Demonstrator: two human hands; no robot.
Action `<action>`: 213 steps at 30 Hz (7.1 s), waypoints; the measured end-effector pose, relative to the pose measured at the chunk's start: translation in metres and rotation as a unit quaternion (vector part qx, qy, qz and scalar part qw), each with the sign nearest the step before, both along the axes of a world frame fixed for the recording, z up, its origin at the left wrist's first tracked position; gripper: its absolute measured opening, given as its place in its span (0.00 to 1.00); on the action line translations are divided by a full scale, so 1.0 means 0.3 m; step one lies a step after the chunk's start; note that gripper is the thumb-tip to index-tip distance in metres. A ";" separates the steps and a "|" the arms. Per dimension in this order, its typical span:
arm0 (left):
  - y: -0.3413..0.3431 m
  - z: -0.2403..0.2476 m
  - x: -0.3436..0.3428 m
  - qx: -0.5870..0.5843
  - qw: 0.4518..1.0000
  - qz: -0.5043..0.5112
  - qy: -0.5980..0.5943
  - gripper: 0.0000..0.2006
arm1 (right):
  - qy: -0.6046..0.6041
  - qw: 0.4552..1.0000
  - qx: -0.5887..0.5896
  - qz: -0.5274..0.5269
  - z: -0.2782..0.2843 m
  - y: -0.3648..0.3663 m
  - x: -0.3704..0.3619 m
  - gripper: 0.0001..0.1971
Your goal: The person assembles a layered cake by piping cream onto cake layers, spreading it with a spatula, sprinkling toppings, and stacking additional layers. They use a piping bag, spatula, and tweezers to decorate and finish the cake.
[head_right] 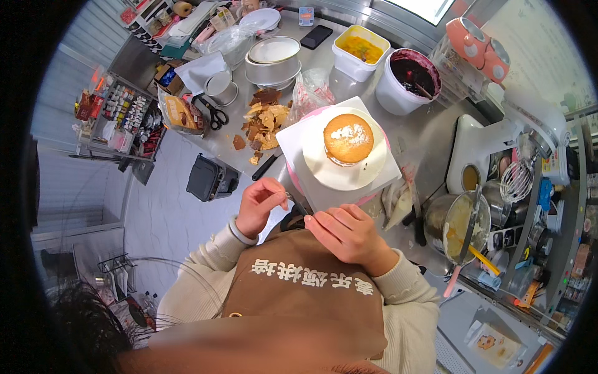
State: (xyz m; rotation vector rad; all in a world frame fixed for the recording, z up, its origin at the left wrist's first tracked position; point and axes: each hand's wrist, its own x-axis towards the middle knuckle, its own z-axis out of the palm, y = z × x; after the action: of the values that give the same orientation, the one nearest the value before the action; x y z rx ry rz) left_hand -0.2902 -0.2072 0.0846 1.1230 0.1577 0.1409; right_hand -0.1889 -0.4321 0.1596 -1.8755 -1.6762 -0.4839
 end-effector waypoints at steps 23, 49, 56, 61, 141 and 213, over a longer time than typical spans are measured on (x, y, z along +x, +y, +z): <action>0.030 -0.407 0.005 -0.202 0.951 0.012 0.235 0.30 | 0.625 0.659 0.361 -0.210 -0.211 -0.291 0.123 0.12; -0.011 -0.407 0.036 -0.203 0.941 0.003 0.271 0.22 | 0.510 0.762 0.247 -0.312 -0.367 -0.266 0.161 0.06; -0.010 -0.417 0.037 -0.198 0.940 0.006 0.279 0.21 | 0.499 0.772 0.229 -0.320 -0.403 -0.267 0.173 0.05; -0.009 -0.422 0.037 -0.200 0.939 0.011 0.281 0.21 | 0.511 0.767 0.230 -0.312 -0.415 -0.267 0.181 0.05; 0.304 -0.544 0.180 0.209 0.950 0.215 0.087 0.05 | 0.330 0.887 0.106 -0.306 -0.298 -0.224 0.148 0.04; 0.074 0.089 0.361 0.484 0.857 0.008 -0.175 0.16 | 0.129 0.962 0.070 -0.230 -0.112 -0.107 0.301 0.18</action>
State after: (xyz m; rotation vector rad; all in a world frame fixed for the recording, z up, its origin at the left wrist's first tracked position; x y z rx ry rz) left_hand -0.1820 -0.1849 0.1113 2.0787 -0.2717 0.4703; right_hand -0.0985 -0.4644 0.1259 -2.1171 -1.0098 -0.4958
